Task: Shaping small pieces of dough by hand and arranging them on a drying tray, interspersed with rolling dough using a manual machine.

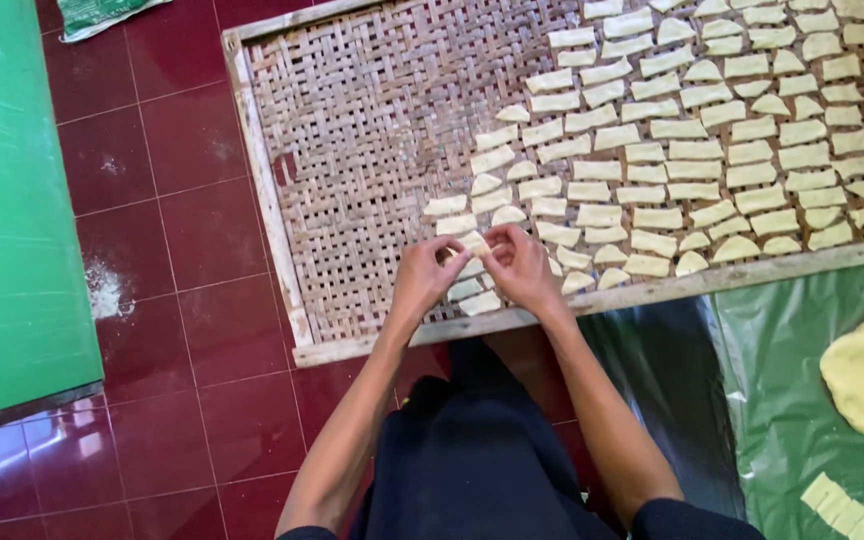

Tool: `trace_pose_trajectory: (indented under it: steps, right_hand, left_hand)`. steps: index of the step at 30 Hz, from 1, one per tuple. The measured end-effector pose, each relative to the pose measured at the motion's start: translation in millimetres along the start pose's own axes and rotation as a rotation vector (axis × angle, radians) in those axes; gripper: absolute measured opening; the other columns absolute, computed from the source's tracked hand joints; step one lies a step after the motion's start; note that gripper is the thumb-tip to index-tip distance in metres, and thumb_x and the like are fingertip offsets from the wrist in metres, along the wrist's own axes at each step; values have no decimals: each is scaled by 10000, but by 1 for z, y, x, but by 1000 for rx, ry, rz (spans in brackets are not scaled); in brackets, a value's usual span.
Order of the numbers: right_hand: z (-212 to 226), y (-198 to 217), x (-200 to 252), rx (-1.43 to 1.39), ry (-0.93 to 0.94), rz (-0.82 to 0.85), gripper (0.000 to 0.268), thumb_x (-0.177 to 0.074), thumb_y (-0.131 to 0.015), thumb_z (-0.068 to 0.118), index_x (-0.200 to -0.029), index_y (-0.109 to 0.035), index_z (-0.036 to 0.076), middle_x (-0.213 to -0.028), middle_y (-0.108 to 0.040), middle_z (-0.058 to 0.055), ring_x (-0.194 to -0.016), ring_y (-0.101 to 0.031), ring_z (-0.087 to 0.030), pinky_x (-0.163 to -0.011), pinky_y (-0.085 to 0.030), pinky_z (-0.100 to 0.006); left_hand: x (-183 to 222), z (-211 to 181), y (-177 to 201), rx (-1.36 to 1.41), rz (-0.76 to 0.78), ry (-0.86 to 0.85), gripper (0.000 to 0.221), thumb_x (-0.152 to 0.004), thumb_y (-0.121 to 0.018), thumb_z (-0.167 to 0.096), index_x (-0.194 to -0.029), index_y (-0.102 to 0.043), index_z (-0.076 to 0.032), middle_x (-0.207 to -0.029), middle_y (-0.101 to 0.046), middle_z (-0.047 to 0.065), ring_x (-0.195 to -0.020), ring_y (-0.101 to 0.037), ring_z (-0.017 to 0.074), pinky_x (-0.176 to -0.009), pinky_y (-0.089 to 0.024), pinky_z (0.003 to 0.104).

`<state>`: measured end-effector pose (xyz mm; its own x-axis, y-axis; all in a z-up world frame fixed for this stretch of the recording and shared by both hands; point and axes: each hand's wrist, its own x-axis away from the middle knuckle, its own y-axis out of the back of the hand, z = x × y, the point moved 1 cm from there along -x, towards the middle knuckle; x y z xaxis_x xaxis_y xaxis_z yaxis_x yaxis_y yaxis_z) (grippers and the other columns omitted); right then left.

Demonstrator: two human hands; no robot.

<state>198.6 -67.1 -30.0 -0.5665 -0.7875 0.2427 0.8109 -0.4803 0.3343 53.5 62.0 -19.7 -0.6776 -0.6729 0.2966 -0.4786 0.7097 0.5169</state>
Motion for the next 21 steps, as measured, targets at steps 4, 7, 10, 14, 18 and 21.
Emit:
trace_pose_trajectory:
  steps: [4, 7, 10, 14, 18, 21]
  right_hand:
    - [-18, -13, -65, -12, 30, -51, 270, -845, -764, 98, -1095, -681, 39, -908, -738, -117, -750, -732, -170, -693, -588, -286]
    - [-14, -17, -100, 50, 36, -53, 232, -823, -778, 115, -1037, -702, 69, -849, -746, -83, -722, -724, -141, -664, -588, -275]
    - [-20, -28, -124, 140, 79, -30, 193, -820, -752, 92, -1005, -703, 69, -809, -733, -76, -681, -706, -149, -631, -558, -295]
    - [-11, -45, -136, 372, 170, -85, 145, -800, -747, 104, -926, -686, 68, -748, -718, -113, -744, -732, -305, -678, -560, -427]
    - [-23, -52, -142, 422, 218, -103, 117, -787, -713, 47, -885, -650, 50, -747, -679, -165, -757, -707, -381, -680, -546, -464]
    - [-17, -52, -141, 489, 221, -116, 89, -793, -696, 40, -842, -627, 67, -763, -645, -168, -763, -699, -421, -681, -542, -483]
  left_hand:
    - [-61, 30, -3, -5, -56, 14, 161, -812, -774, -403, -884, -789, -260, -696, -712, 47, -753, -711, 271, -699, -559, 383]
    - [-89, 29, 4, -18, -115, 110, 148, -807, -766, -402, -861, -782, -266, -675, -705, 3, -723, -703, 238, -694, -564, 387]
    - [-99, 22, 10, -11, -139, 96, 187, -826, -758, -381, -892, -786, -209, -715, -712, 70, -779, -711, 322, -708, -559, 430]
    - [-105, 17, 11, -162, -143, 117, 178, -878, -690, -308, -887, -762, -145, -842, -761, 158, -876, -734, 419, -773, -584, 529]
    - [-108, 19, 9, -199, -122, 119, 142, -904, -688, -249, -876, -743, -121, -855, -758, 167, -857, -752, 400, -755, -603, 506]
    - [-115, 26, 4, -202, -120, 80, 152, -940, -667, -212, -889, -738, -87, -850, -752, 172, -846, -754, 388, -744, -613, 491]
